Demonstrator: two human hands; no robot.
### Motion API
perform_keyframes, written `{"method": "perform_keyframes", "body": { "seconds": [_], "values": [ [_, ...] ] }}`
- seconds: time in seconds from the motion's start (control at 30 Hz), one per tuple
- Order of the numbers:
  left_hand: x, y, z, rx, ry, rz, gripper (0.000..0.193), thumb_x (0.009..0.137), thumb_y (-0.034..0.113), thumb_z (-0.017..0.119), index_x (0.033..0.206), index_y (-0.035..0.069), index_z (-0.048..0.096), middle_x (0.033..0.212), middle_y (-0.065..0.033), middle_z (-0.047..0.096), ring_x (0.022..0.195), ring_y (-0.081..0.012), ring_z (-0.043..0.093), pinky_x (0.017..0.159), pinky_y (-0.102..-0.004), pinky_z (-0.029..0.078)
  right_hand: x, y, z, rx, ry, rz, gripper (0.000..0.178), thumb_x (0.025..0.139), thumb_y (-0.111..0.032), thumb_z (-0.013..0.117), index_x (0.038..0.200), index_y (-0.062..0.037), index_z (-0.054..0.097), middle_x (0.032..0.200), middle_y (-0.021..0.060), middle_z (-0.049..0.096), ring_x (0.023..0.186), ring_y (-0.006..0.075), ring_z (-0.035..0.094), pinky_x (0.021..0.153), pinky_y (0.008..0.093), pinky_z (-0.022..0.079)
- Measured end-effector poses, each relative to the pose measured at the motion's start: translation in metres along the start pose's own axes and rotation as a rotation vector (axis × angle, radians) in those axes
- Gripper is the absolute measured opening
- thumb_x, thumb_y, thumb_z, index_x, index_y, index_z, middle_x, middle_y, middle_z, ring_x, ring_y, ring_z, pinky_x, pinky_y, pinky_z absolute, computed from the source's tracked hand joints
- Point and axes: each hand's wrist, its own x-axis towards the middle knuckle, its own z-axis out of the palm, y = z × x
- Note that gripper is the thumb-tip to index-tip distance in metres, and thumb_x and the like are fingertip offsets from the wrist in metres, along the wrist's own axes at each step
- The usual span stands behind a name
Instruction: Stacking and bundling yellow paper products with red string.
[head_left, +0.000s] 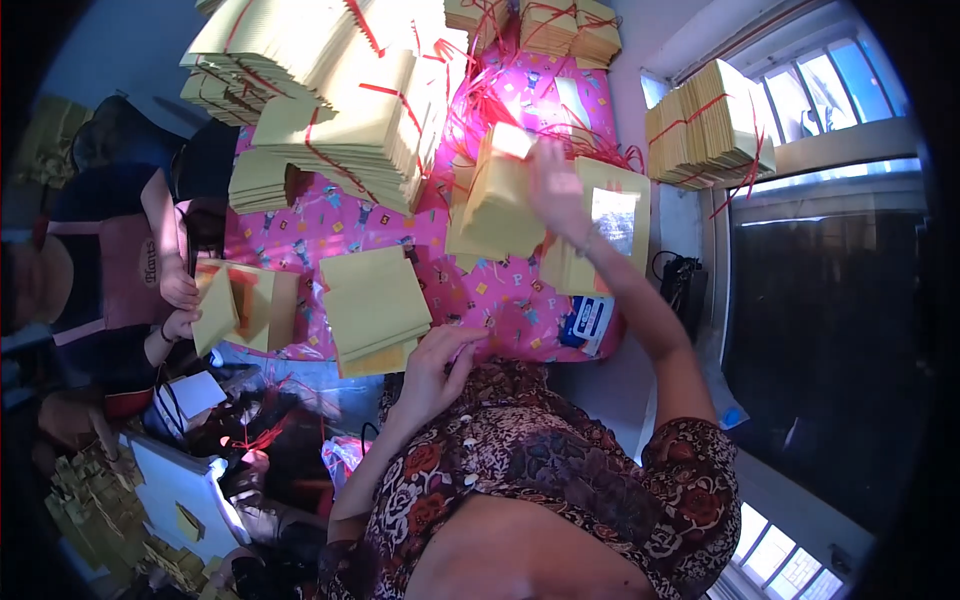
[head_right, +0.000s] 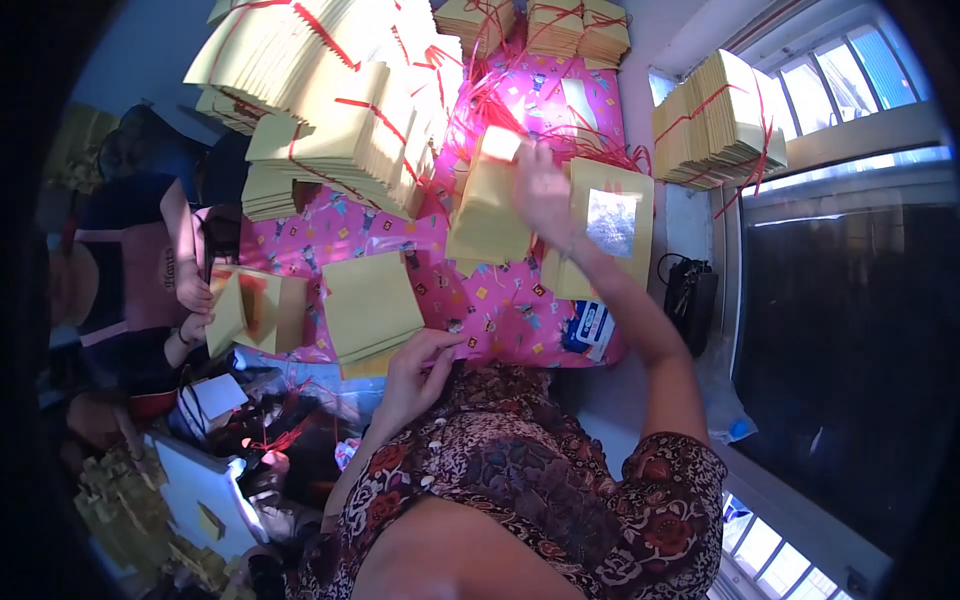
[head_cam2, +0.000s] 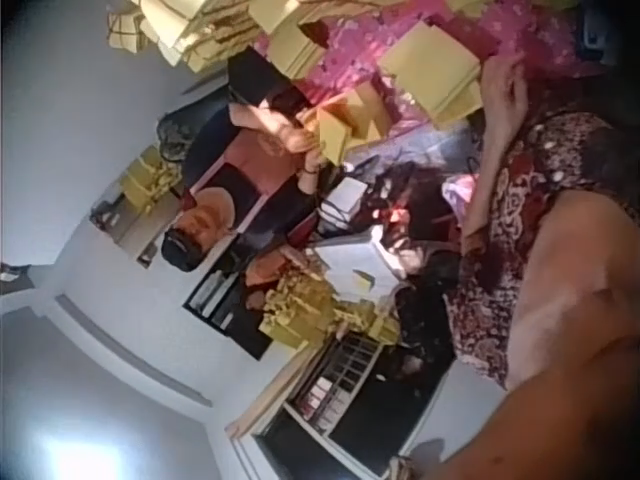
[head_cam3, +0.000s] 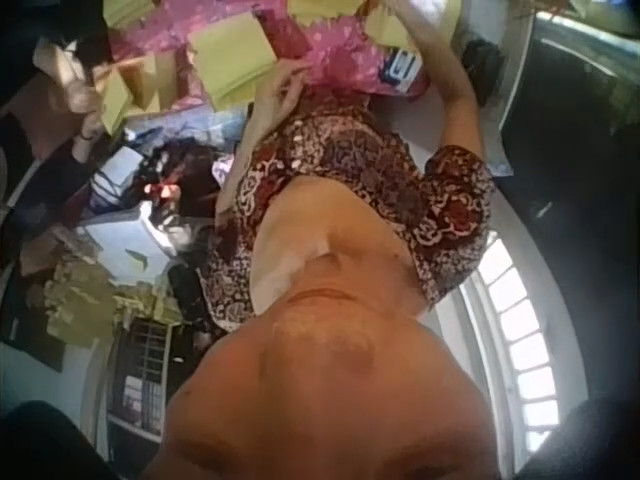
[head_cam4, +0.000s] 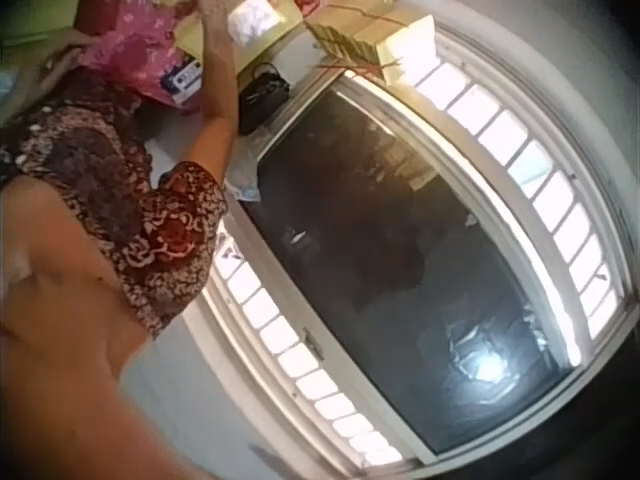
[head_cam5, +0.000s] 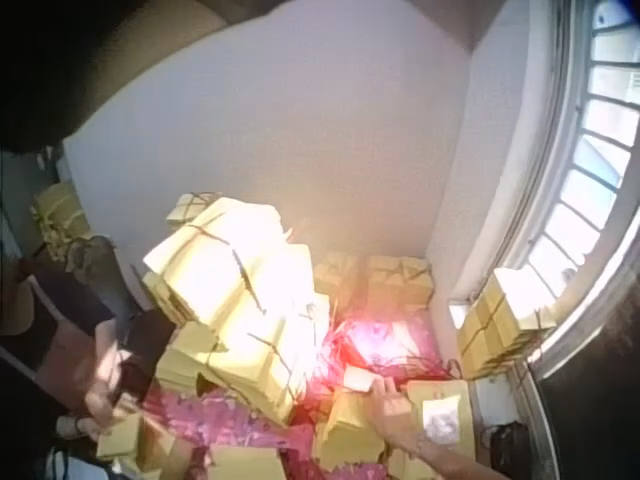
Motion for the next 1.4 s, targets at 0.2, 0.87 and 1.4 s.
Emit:
{"method": "perform_keyframes", "body": {
  "seconds": [0.2,0.87,1.4],
  "values": [
    [-0.006,-0.021,0.005,0.04,-0.018,0.079,0.022,0.087,-0.001,0.058,0.108,0.003,0.065,0.092,-0.0126,0.063,0.088,-0.0263,0.063,0.076,-0.0336,0.051,-0.07,-0.044,0.028,0.119,-0.415,0.194,0.021,0.082,-0.003,0.054,0.102,-0.0018,0.049,0.097,0.0191,0.052,0.077,0.0374,0.062,0.063,0.0467,0.053],
    [0.103,-0.099,0.062,0.338,0.138,0.136,0.045,0.078,0.006,0.065,0.122,0.003,0.053,0.114,-0.0176,0.054,0.11,-0.0346,0.05,0.097,-0.0464,0.037,-0.145,-0.059,-0.013,0.199,-0.423,0.748,0.034,0.091,-0.034,0.059,0.098,-0.003,0.046,0.088,0.0197,0.061,0.073,0.0409,0.063,0.061,0.0492,0.05],
    [0.114,-0.105,0.08,0.7,0.078,0.225,0.055,0.067,0.005,0.074,0.12,0.005,0.056,0.118,-0.0142,0.054,0.11,-0.0347,0.049,0.094,-0.0438,0.042,-0.104,-0.031,-0.088,2.382,-0.355,1.117,0.025,0.097,-0.021,0.049,0.075,-0.0111,0.047,0.06,-0.0046,0.038,0.047,0.0059,0.035,0.046,0.0214,0.032]
  ]
}}
